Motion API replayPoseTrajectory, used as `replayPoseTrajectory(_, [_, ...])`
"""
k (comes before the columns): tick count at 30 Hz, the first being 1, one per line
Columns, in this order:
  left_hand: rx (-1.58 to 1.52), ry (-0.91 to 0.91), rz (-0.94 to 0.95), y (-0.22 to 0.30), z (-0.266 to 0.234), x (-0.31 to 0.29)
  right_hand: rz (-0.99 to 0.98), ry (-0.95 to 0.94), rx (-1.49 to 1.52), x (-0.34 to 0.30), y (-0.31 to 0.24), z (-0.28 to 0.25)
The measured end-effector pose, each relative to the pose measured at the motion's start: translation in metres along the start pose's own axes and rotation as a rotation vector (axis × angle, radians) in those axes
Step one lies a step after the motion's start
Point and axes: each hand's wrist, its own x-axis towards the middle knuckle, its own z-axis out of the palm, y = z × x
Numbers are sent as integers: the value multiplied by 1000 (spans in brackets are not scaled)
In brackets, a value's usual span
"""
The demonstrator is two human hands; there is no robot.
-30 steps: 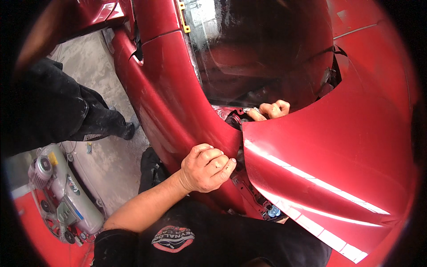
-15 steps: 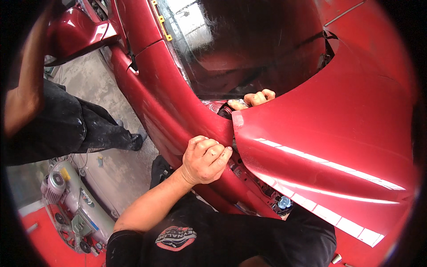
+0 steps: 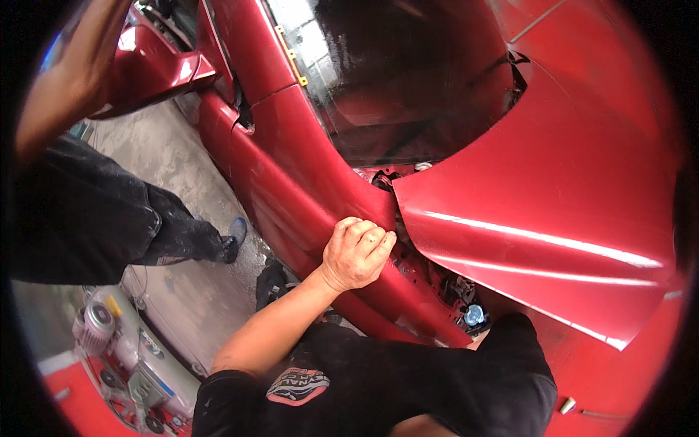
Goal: The person wipes the red car's front fender and engine bay with a cloth, repeatedly dipping the cloth into a bucket of water. The person cleans around the headlight, along the fender edge, and inside the engine compartment, occasionally wringing out the cloth.
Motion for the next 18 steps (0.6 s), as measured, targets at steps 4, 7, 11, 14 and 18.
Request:
replayPoseTrajectory(4, [4,-13,16,-2,-4,5,686,541,527,-52,-25,-12])
replayPoseTrajectory(7, [-49,-45,7,7,-10,14,947,933,890,-85,-44,-21])
replayPoseTrajectory(11, [-442,-66,-43,55,-18,38,805,1045,962,-118,-75,-32])
replayPoseTrajectory(14, [-628,-231,69,97,-29,63,587,1030,1080,-134,-110,-42])
replayPoseTrajectory(18, [-779,-287,80,123,-32,84,554,849,694,-136,-159,-61])
